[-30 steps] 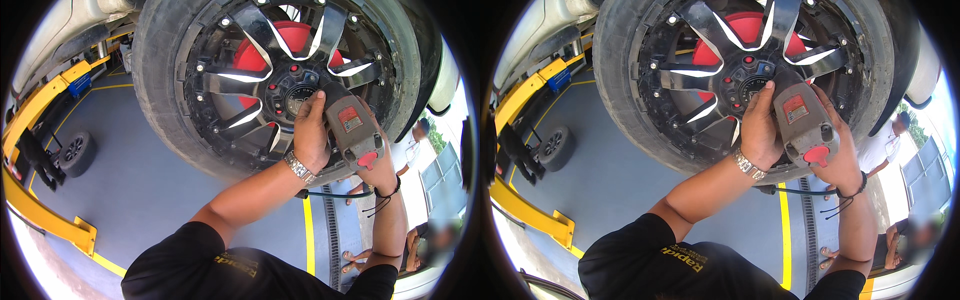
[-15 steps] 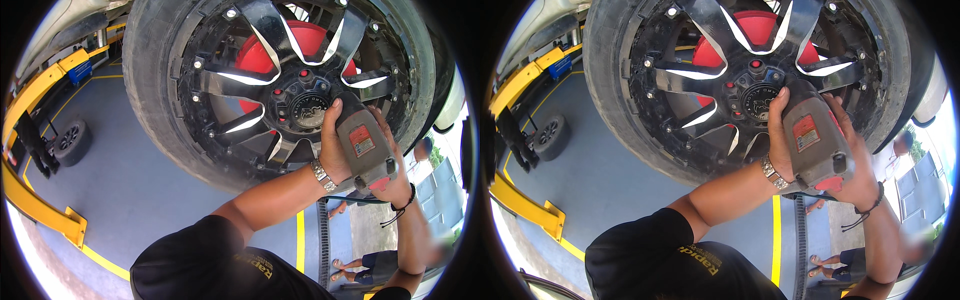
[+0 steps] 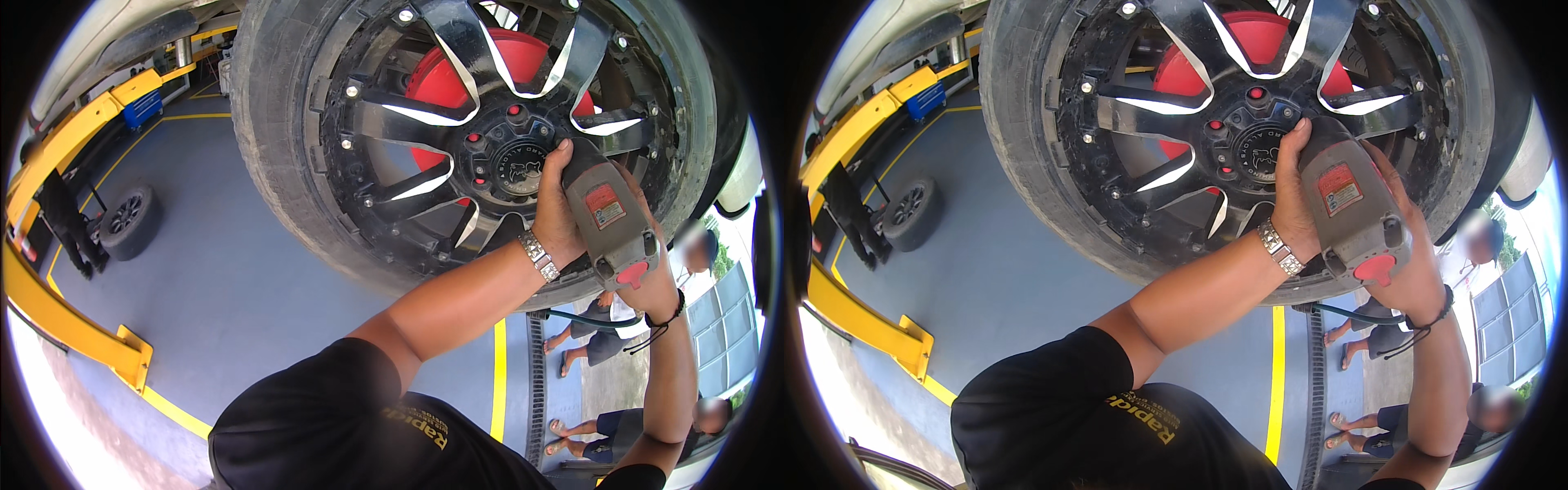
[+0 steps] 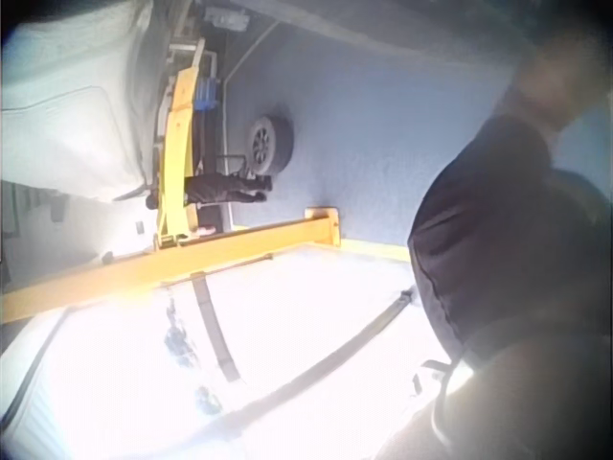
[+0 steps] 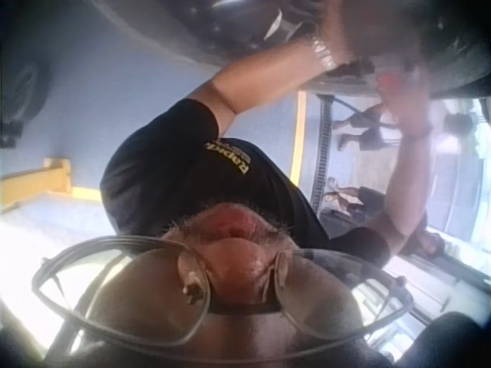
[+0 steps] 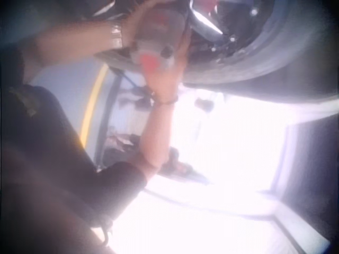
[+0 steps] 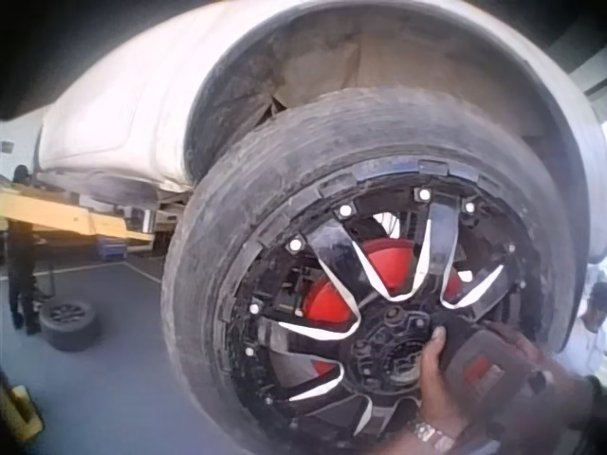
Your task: The person uses an impact wrench to tighten lug nuts on a car wheel while the vehicle is raised on a lift. The person connects the air hose, positions the tool on each nut, and tightens them in sequence.
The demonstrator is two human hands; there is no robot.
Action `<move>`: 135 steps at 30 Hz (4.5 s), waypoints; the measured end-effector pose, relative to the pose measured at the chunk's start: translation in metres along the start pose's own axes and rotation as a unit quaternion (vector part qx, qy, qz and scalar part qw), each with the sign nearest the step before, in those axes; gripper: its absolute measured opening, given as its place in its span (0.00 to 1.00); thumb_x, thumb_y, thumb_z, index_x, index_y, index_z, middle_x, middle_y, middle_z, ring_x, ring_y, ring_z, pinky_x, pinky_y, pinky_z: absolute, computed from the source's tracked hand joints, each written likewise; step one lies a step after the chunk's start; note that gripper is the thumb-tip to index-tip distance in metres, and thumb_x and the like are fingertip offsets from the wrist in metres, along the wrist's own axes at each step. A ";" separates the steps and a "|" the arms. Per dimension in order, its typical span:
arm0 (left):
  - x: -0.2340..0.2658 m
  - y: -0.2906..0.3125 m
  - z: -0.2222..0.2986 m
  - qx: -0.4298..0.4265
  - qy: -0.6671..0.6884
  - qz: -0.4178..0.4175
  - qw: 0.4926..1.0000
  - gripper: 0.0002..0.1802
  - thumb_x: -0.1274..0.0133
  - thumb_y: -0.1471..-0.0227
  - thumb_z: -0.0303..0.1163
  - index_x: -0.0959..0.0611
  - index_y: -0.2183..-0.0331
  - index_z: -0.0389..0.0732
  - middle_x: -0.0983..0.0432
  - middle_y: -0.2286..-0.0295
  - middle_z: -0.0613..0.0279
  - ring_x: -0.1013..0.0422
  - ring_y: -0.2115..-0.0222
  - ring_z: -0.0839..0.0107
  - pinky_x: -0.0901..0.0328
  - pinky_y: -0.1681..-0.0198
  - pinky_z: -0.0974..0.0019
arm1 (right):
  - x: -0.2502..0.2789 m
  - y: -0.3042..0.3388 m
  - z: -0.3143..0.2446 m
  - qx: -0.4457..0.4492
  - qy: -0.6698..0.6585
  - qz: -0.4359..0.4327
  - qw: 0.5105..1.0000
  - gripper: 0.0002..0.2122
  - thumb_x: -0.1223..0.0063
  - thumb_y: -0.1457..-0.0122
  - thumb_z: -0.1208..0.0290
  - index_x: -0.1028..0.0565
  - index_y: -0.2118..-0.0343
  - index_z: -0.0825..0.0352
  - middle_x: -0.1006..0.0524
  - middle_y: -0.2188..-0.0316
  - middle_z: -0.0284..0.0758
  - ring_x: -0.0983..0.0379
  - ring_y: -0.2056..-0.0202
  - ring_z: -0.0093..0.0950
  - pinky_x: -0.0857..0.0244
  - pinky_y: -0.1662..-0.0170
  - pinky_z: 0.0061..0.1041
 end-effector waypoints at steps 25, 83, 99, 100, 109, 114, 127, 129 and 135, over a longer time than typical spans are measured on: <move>0.047 0.158 0.062 0.140 -0.288 0.289 0.902 0.33 0.52 0.45 0.56 0.24 0.53 0.36 0.22 0.57 0.51 0.24 0.62 0.64 0.28 0.58 0.58 | -0.175 0.080 -0.053 -0.092 -0.245 0.167 0.951 0.37 0.34 0.55 0.63 0.36 0.40 0.66 0.42 0.36 0.49 0.39 0.38 0.46 0.38 0.41 0.35; 0.069 0.130 0.053 0.062 -0.047 0.286 0.955 0.31 0.46 0.57 0.61 0.21 0.63 0.43 0.23 0.69 0.58 0.25 0.69 0.65 0.29 0.64 0.61 | -0.130 0.024 -0.028 -0.070 -0.043 -0.001 0.997 0.51 0.29 0.62 0.58 0.46 0.35 0.71 0.35 0.41 0.52 0.30 0.45 0.47 0.34 0.44 0.39; 0.065 0.129 0.053 0.085 -0.032 0.274 0.957 0.30 0.47 0.56 0.62 0.20 0.63 0.45 0.22 0.69 0.60 0.25 0.69 0.64 0.28 0.64 0.60 | -0.124 0.023 -0.034 -0.014 -0.029 0.016 0.999 0.54 0.28 0.66 0.60 0.48 0.34 0.66 0.32 0.45 0.54 0.32 0.47 0.53 0.34 0.46 0.40; 0.065 0.130 0.054 0.080 -0.032 0.288 0.954 0.30 0.47 0.56 0.62 0.20 0.63 0.45 0.22 0.69 0.60 0.25 0.69 0.64 0.28 0.64 0.60 | -0.123 0.022 -0.033 -0.027 -0.034 0.014 0.999 0.54 0.28 0.66 0.60 0.48 0.34 0.65 0.32 0.46 0.55 0.32 0.47 0.53 0.34 0.46 0.40; 0.036 0.163 0.046 0.139 -0.082 0.330 0.930 0.30 0.50 0.52 0.59 0.21 0.60 0.42 0.22 0.66 0.56 0.24 0.65 0.63 0.28 0.60 0.58 | -0.140 0.069 -0.068 -0.083 -0.089 0.112 0.986 0.49 0.33 0.59 0.66 0.49 0.33 0.65 0.34 0.45 0.53 0.32 0.49 0.52 0.33 0.47 0.40; 0.033 0.224 0.020 0.157 -0.183 0.350 0.905 0.33 0.53 0.45 0.60 0.26 0.51 0.41 0.24 0.62 0.56 0.25 0.60 0.61 0.31 0.54 0.58 | -0.190 0.152 -0.087 -0.144 -0.195 0.148 0.959 0.41 0.34 0.55 0.65 0.41 0.37 0.69 0.36 0.42 0.49 0.34 0.46 0.46 0.35 0.45 0.42; 0.071 0.113 0.082 0.047 -0.352 0.466 0.810 0.24 0.61 0.37 0.53 0.28 0.66 0.40 0.35 0.78 0.66 0.36 0.77 0.72 0.38 0.70 0.69 | -0.284 0.360 -0.015 -0.309 -0.315 0.000 0.897 0.35 0.36 0.51 0.73 0.40 0.41 0.76 0.28 0.48 0.46 0.31 0.47 0.42 0.36 0.44 0.34; 0.050 0.114 0.062 0.008 -0.285 0.499 0.819 0.20 0.62 0.37 0.50 0.31 0.72 0.44 0.44 0.84 0.73 0.45 0.84 0.77 0.45 0.77 0.72 | -0.298 0.385 -0.009 -0.342 -0.315 -0.007 0.885 0.35 0.37 0.50 0.75 0.40 0.40 0.76 0.28 0.48 0.46 0.29 0.49 0.41 0.36 0.44 0.32; 0.012 0.241 -0.081 0.263 -0.287 0.423 0.818 0.21 0.54 0.39 0.50 0.28 0.66 0.40 0.36 0.79 0.65 0.37 0.76 0.72 0.40 0.69 0.67 | -0.311 0.425 0.012 -0.427 -0.397 -0.028 0.812 0.34 0.38 0.52 0.79 0.39 0.40 0.74 0.26 0.50 0.45 0.27 0.50 0.34 0.35 0.46 0.30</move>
Point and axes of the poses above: each hand's wrist, its own y-axis away from the middle knuckle, its own x-axis out of the back of the hand, z = x × y, the point moved 6 cm from there along -y, towards the middle knuckle
